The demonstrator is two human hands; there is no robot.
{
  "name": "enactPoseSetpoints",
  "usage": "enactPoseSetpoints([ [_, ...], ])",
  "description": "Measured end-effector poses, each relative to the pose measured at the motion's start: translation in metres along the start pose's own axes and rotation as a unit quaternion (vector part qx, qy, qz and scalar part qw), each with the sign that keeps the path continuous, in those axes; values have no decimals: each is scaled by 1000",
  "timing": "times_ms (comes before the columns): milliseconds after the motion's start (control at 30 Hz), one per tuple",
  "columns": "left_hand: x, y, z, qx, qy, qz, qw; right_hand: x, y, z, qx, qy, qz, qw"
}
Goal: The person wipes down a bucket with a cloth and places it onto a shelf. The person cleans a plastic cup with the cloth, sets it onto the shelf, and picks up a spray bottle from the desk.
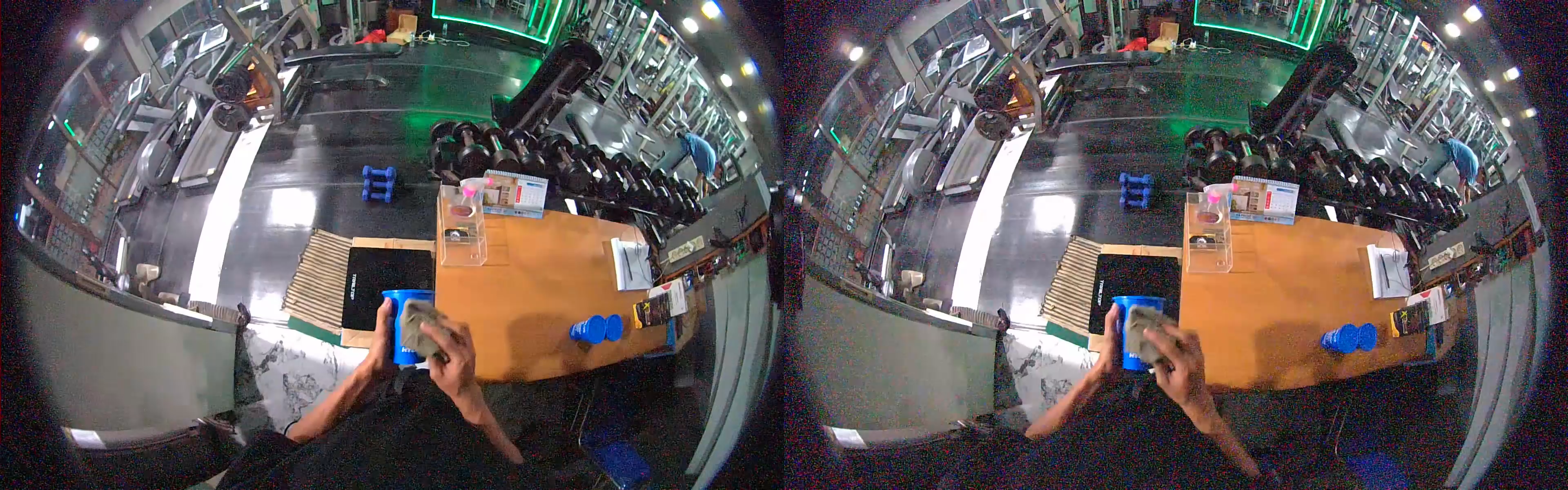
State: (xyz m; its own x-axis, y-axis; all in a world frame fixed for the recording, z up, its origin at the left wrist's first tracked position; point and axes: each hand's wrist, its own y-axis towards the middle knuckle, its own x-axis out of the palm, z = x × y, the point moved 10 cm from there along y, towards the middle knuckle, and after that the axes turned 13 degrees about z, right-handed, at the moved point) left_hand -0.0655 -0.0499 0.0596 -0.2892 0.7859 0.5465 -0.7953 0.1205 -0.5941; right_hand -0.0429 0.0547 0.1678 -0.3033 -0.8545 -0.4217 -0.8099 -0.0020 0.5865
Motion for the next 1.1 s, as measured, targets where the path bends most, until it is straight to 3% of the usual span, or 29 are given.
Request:
enactPoseSetpoints([
  [133, -58, 36, -2, 37, 12, 39, 998, 5, -11, -13, 19, 146, -72, 987],
  [167, -62, 36, -1, 56, 61, 28, 996, 1, -9, -10, 34, 189, -69, 979],
  [233, -50, 27, 17, 89, 12, 20, 996, -7, -6, -3, 63, 275, -63, 957],
  [300, -37, 23, 14, 77, -40, -8, 996, -20, -5, 17, 121, 234, 39, 964],
  [367, -23, 16, 4, 31, -12, -17, 999, -28, 14, 11, 78, 90, 84, 989],
  [433, -13, 4, -3, -7, 1, 49, 999, -13, 17, 7, 44, 15, 58, 997],
  [533, 2, -7, 19, 26, 28, 56, 998, 4, 12, -10, -30, -60, -2, 998],
  [667, -46, 25, 2, -11, 12, 39, 999, 13, -12, -13, -3, 85, -76, 994],
  [767, -57, 26, 5, 30, 53, 33, 998, 14, -32, 25, 152, 238, -139, 949],
  [833, -48, 22, 17, 75, 60, 26, 995, -5, -24, 34, 167, 253, -10, 953],
  [900, -27, 7, 11, 23, 30, -18, 999, -19, -4, 37, 164, 135, 65, 975],
  [1000, -15, -10, 1, -36, 10, 49, 998, -5, 19, 0, 46, 40, 29, 998],
  [1100, -12, 2, 8, -17, -54, -2, 998, 12, 4, -18, -35, 5, -43, 998],
])
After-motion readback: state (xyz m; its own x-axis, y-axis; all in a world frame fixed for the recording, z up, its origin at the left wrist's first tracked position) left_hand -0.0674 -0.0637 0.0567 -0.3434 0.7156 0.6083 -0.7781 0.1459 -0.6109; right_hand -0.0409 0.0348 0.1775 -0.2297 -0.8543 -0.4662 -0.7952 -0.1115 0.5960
